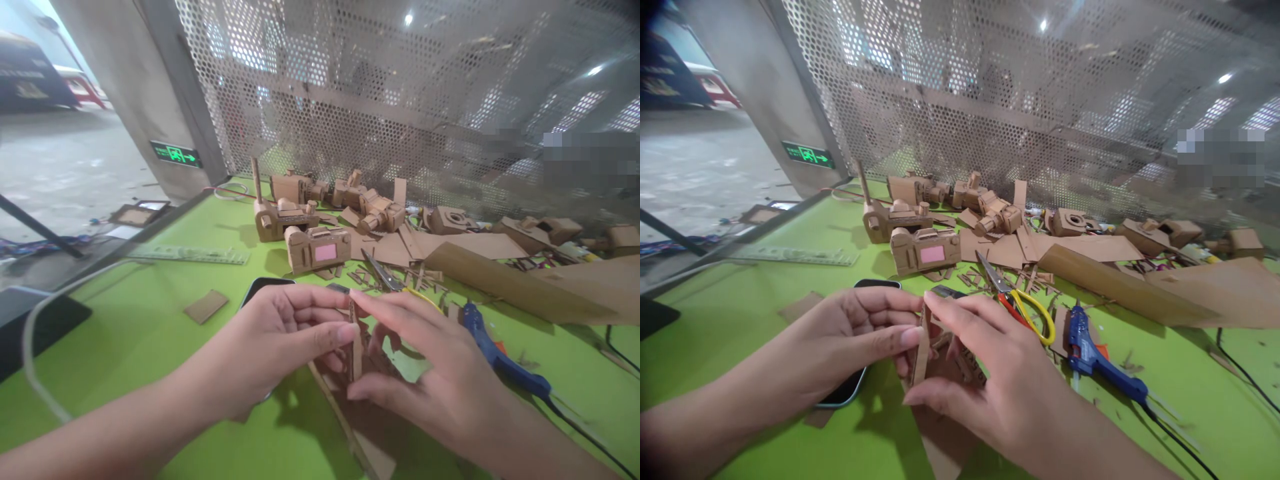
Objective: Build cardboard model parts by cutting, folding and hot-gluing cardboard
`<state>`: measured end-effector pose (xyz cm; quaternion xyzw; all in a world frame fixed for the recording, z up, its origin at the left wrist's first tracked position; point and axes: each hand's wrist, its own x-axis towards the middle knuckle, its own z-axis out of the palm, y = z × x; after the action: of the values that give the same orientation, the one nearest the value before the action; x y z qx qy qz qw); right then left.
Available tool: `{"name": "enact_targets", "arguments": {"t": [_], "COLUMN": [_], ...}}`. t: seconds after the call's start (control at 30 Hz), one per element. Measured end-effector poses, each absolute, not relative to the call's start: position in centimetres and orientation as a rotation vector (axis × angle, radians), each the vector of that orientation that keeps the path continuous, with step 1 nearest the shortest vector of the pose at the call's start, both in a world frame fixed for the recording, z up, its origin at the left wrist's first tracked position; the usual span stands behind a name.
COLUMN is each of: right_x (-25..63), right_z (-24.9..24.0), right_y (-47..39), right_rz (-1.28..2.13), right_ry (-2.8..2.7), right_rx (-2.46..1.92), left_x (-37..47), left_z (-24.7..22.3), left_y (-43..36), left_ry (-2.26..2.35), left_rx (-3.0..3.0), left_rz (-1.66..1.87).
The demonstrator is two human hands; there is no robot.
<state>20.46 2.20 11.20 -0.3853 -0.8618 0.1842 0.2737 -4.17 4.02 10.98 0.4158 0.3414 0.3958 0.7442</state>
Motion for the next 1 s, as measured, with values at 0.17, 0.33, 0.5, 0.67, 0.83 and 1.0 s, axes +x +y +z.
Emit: {"name": "enact_targets", "arguments": {"t": [0.17, 0.33, 0.5, 0.67, 0.83, 1.0], "right_x": [20.5, 20.0, 19.4, 19.8, 20.3, 20.5], "right_z": [11.2, 11.8, 12.2, 11.9, 11.5, 11.1], "right_y": [2.1, 2.3, 2.9, 3.1, 3.1, 3.4], "right_rz": [0.614, 0.711, 0.827, 0.931, 0.995, 0.922], "right_ry": [-2.292, -2.098, -1.927, -1.718, -1.680, -1.741], "right_rx": [-1.089, -1.095, -1.104, -1.163, -1.183, -1.127], "left_x": [-4.5, -4.4, -4.1, -4.5, -4.5, -4.4], "left_z": [10.7, 10.8, 11.0, 9.7, 9.5, 9.7], "left_y": [4.0, 3.4, 2.8, 2.8, 3.0, 3.3], "left_ry": [0.834, 0.861, 0.915, 1.017, 1.181, 1.186], "left_rx": [0.952, 1.042, 1.190, 1.673, 1.884, 1.930], "left_rz": [0.864, 0.835, 0.875, 1.082, 1.128, 1.130]}}
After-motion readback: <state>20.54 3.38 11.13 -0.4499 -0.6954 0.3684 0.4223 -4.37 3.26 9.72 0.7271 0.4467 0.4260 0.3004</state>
